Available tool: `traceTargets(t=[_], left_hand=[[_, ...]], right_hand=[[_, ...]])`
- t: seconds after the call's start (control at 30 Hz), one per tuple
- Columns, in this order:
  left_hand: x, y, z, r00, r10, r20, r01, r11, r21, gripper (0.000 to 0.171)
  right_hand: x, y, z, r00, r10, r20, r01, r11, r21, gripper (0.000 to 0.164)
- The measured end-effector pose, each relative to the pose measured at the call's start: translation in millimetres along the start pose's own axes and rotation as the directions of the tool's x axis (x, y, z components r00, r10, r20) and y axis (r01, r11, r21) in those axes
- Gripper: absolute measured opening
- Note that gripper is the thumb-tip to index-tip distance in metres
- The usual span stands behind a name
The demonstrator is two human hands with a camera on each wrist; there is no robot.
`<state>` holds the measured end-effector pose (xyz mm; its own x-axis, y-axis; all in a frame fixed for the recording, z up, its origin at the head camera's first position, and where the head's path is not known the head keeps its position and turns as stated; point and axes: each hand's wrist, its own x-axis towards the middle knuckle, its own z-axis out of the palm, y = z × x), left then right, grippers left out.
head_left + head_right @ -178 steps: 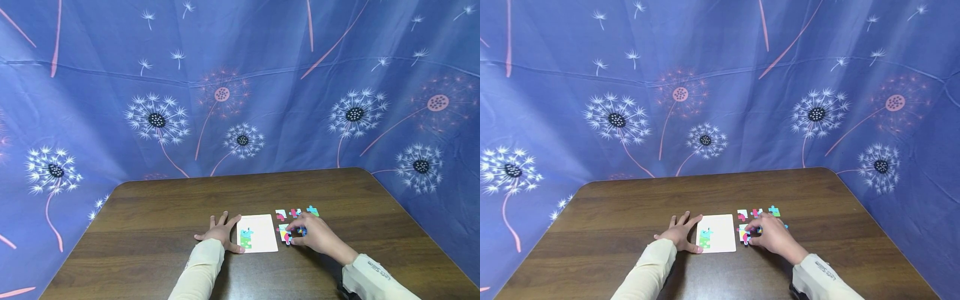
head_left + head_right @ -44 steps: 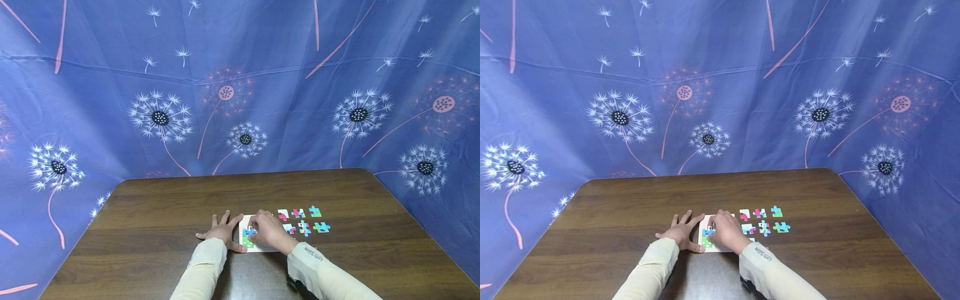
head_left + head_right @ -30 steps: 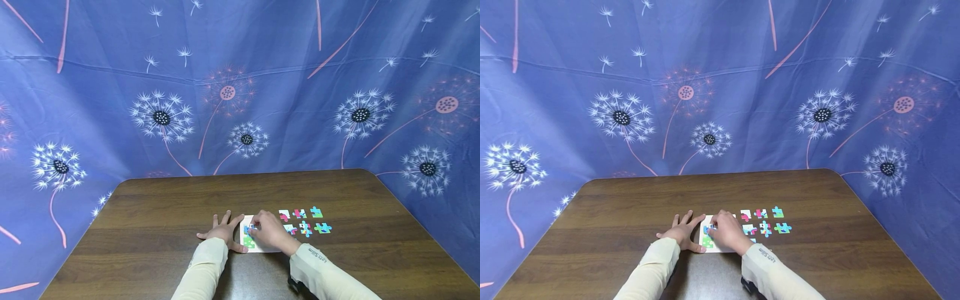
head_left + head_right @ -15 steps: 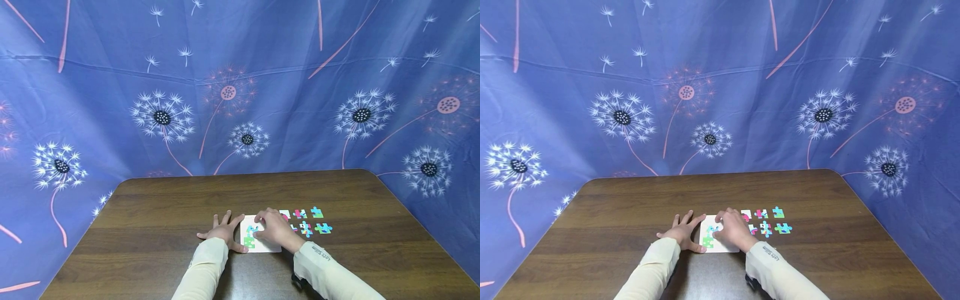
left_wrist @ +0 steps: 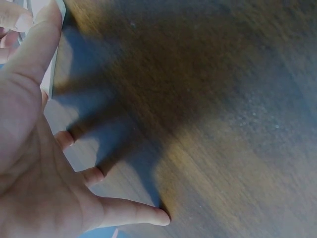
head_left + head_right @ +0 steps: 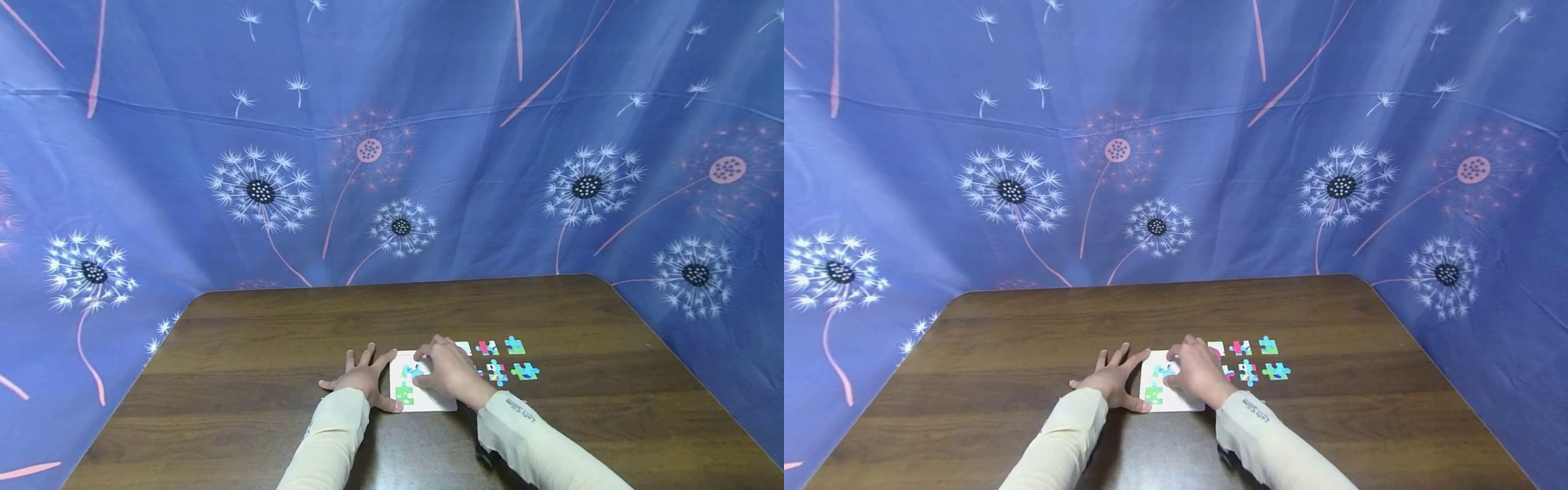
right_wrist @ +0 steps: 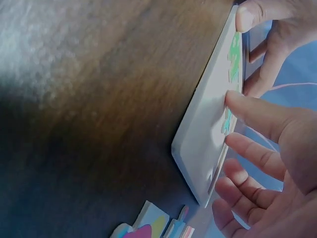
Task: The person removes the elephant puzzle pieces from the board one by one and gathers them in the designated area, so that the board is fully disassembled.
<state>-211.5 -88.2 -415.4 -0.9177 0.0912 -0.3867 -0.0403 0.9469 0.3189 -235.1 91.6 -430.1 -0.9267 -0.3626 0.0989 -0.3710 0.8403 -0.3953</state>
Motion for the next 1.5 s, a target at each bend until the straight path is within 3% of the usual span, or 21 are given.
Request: traceTargets(t=[0.53, 0.87, 1.17, 1.5], left_hand=[[-2.4, 1.3, -2.6, 1.000, 0.004, 0.005, -0.004, 1.000, -0.005, 0.101], [-2.5, 1.1, -2.2, 1.000, 0.007, 0.009, -0.006, 1.000, -0.021, 0.102], [-4.5, 1.0, -3.8, 1.000, 0.010, 0.006, -0.010, 1.000, -0.025, 0.102], [-6.1, 0.0, -3.8, 1.000, 0.020, 0.010, -0.019, 0.999, -0.038, 0.101]], right_hand=[[-2.1, 4.0, -6.1, 0.999, -0.047, -0.005, 0.047, 0.999, 0.011, 0.023], [-17.2, 15.3, -18.7, 0.997, -0.080, -0.009, 0.081, 0.995, 0.066, 0.023], [-28.0, 26.9, -31.6, 0.999, -0.038, 0.013, 0.037, 0.997, 0.074, 0.024], [-44.3, 46.5, -42.3, 0.996, -0.091, -0.022, 0.092, 0.993, 0.069, 0.024]])
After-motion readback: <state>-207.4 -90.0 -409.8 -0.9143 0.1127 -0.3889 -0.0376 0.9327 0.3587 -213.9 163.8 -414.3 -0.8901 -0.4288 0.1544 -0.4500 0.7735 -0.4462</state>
